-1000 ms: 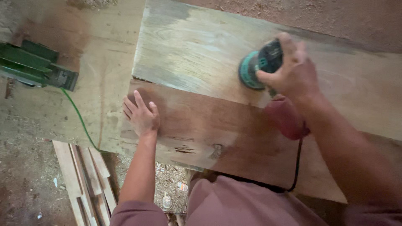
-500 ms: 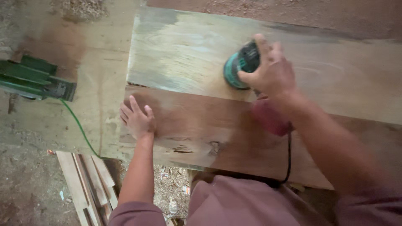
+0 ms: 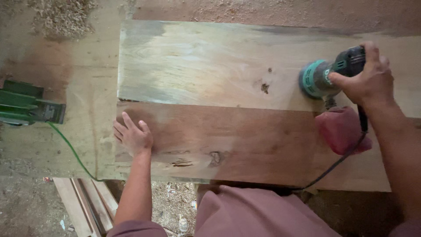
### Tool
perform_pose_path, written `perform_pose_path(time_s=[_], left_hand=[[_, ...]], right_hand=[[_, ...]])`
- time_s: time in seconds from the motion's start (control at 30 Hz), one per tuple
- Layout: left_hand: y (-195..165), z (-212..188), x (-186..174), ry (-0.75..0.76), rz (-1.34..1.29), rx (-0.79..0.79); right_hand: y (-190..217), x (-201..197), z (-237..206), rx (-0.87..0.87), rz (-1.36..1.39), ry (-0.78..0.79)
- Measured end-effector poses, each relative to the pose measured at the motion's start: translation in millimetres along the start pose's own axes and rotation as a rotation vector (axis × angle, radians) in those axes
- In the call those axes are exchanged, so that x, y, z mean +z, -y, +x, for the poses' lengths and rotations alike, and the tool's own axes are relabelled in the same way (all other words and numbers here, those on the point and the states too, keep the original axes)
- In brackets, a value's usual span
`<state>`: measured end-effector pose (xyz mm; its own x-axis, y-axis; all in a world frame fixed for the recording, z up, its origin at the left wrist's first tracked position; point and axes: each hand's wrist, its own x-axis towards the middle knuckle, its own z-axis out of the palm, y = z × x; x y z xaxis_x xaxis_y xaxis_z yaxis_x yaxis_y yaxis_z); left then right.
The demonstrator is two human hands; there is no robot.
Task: The person sands a long wooden plank with a handheld orbital sander, steadying the plank with the other hand and moving the sander back and forth along the board. They occasionally run a hand over the surface to feel it and reposition the plank while continuing to sand.
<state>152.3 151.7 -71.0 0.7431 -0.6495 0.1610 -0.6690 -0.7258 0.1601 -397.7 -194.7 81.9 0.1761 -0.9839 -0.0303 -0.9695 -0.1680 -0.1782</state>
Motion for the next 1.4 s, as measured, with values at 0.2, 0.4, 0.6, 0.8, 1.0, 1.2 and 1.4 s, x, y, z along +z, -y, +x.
perform_pose_path(time_s=[0.2, 0.4, 0.6, 0.8, 1.0, 1.2, 1.4], left_hand=[[1, 0, -1, 0.008, -0.008, -0.001], [3, 2, -1, 0.018, -0.021, -0.010], [0, 3, -3, 0.017, -0.031, -0.003], [2, 5, -3, -0.004, -0.036, 0.019], [1, 7, -4, 0.028, -0.081, 0.000], [-7, 11, -8, -0.026, -0.020, 0.087], [-30, 10, -24, 0.045, 0.041, 0.018]], right_hand=[[59, 0, -11, -0.132, 0.086, -0.017], [156, 12, -24, -0.120, 0.297, 0.084], [231, 14, -34, -0.185, 0.425, 0.090], [237, 6, -43, -0.160, 0.403, 0.128], [175, -13, -36, 0.002, 0.370, 0.143], [79, -23, -22, 0.092, 0.363, 0.000], [-42, -29, -6, 0.203, 0.298, -0.087]])
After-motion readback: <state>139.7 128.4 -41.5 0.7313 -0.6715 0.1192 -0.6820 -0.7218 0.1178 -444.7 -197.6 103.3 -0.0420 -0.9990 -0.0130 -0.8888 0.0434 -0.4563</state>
